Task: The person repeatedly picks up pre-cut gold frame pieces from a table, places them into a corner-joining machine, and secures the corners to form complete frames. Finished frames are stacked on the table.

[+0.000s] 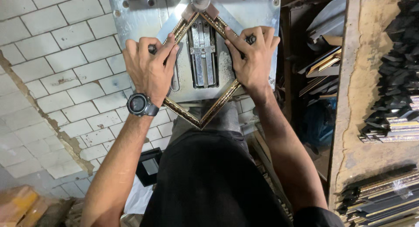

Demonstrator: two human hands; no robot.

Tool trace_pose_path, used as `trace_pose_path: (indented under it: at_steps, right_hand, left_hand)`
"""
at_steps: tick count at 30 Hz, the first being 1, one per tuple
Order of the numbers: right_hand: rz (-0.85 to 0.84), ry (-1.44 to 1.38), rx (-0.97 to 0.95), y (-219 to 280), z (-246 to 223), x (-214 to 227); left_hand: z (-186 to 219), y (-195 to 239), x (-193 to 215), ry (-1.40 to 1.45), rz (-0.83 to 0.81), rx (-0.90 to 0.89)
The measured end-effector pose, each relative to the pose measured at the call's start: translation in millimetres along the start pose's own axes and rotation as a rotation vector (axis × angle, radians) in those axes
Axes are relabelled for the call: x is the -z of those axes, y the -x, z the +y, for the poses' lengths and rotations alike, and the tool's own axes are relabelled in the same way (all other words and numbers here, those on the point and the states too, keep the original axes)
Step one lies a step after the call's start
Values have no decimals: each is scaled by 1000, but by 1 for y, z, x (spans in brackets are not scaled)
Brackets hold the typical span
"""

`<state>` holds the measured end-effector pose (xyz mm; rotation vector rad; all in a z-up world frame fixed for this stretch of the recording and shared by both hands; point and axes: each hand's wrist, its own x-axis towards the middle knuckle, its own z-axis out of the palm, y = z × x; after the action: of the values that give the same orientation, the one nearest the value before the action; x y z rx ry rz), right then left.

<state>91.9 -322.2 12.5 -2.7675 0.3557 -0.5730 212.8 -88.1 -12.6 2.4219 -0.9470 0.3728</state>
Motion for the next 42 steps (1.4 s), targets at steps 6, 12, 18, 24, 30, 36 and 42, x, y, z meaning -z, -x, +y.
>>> trace_pose_path:
  at_steps: [6, 12, 18, 24, 30, 36, 42]
  right_hand:
    - [-4, 3, 8, 8, -1, 1]
    - [51, 31, 7, 3, -9, 2]
    - [92, 34, 24, -6, -1, -5]
    - [6, 36, -36, 1, -5, 5]
    - [37, 11, -41, 1, -4, -4]
    - [33, -40, -64, 5, -9, 1]
    - [51, -157, -41, 1, -14, 28]
  left_hand:
    - [1, 9, 0, 0, -31, -7]
    - [-1, 5, -4, 25, 37, 0]
    - [2, -7, 0, 64, 43, 8]
    - [10, -2, 4, 51, -3, 21]
    - [-4, 6, -10, 64, 6, 17]
    - [18, 0, 27, 23, 237, 15]
    - [97, 82, 55, 832, 268, 990]
